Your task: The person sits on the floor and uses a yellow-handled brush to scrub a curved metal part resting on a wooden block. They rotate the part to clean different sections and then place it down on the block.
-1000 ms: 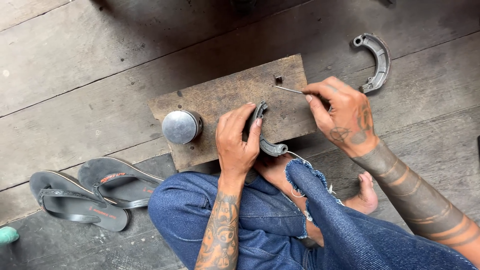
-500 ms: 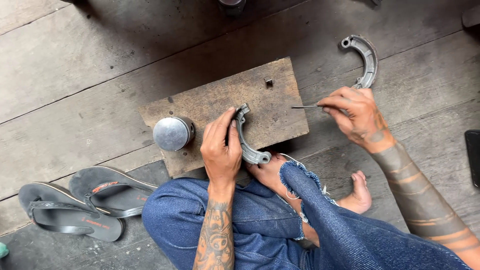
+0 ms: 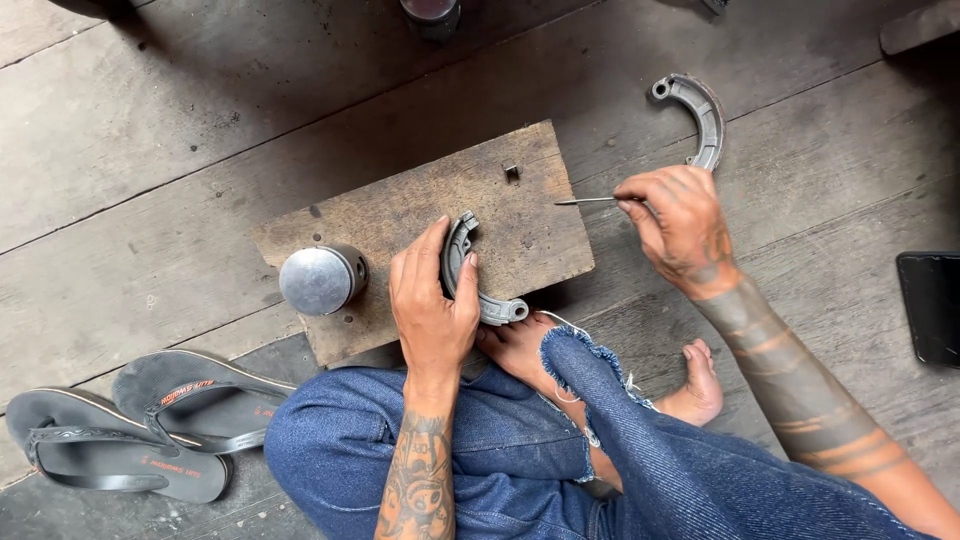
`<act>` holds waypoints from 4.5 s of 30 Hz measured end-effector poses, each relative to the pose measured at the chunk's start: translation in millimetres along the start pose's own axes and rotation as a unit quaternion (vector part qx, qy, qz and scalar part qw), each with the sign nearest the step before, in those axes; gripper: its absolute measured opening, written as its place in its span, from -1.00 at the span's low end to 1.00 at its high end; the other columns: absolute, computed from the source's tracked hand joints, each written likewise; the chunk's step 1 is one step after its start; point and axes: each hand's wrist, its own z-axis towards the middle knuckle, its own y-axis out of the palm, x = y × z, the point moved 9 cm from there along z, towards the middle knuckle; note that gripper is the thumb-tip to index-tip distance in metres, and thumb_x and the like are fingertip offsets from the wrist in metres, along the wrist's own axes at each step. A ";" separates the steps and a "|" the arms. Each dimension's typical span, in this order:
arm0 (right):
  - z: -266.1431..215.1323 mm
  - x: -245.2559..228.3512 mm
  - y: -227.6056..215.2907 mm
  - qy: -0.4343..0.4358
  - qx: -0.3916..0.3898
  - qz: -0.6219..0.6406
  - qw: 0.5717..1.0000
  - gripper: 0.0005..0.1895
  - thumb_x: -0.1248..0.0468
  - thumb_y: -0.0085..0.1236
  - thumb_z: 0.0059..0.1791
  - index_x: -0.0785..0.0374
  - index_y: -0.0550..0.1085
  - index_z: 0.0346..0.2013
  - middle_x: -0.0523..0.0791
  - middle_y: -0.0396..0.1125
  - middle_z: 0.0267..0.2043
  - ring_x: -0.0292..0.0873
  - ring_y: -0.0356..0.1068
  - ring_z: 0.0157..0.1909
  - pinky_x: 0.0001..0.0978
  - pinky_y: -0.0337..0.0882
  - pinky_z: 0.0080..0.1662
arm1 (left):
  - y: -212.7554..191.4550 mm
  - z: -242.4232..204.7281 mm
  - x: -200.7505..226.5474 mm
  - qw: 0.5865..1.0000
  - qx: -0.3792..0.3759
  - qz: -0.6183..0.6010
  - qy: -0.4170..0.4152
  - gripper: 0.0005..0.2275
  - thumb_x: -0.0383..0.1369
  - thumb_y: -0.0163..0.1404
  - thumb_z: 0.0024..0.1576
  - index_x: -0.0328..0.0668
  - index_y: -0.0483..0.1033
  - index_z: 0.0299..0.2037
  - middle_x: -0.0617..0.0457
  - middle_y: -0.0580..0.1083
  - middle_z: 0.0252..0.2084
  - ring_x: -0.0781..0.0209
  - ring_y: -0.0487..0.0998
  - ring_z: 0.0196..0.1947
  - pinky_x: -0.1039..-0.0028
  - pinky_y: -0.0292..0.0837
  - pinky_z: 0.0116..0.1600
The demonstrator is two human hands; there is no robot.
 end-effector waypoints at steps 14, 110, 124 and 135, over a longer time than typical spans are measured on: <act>-33.3 51.0 19.6 0.088 -0.036 0.040 0.995 -0.92 0.37 0.17 0.12 0.21 0.57 -0.11 -0.01 0.48 -0.24 0.09 0.48 -0.13 -0.11 0.44 -0.05 | -3.3 0.4 -2.2 1.000 0.010 -0.013 -0.013 -0.68 -0.43 0.12 0.17 -0.23 0.52 0.14 -0.12 0.55 0.02 -0.11 0.55 0.00 0.17 0.44 0.14; 8.5 -144.3 35.9 -0.001 -0.140 -0.057 0.989 -0.51 0.31 -0.13 0.07 0.07 0.45 0.30 -0.07 0.30 -0.29 0.09 0.47 -0.32 0.01 0.53 -0.35 | -13.2 0.1 -13.8 0.990 0.124 -0.054 -0.045 -0.86 -0.47 0.05 0.20 -0.24 0.60 -0.07 -0.05 0.54 -0.15 -0.05 0.58 -0.11 0.22 0.48 0.04; 28.7 -145.4 18.6 0.002 -0.168 -0.049 0.985 -0.55 0.32 -0.11 0.03 0.08 0.51 0.20 -0.09 0.29 -0.36 0.11 0.48 -0.29 -0.01 0.53 -0.35 | -12.9 -0.9 -11.0 0.990 0.127 -0.044 -0.038 -0.89 -0.49 0.06 0.19 -0.26 0.60 -0.12 -0.03 0.54 -0.19 -0.05 0.58 -0.15 0.23 0.49 -0.01; 37.9 -135.7 3.7 0.051 -0.163 0.043 0.984 -0.58 0.36 -0.08 0.07 0.11 0.53 0.19 -0.03 0.31 -0.36 0.12 0.48 -0.19 -0.09 0.51 -0.28 | -15.7 0.3 -11.9 0.988 0.138 -0.050 -0.041 -0.89 -0.49 0.07 0.17 -0.26 0.60 -0.14 -0.02 0.54 -0.20 -0.03 0.59 -0.17 0.26 0.50 -0.01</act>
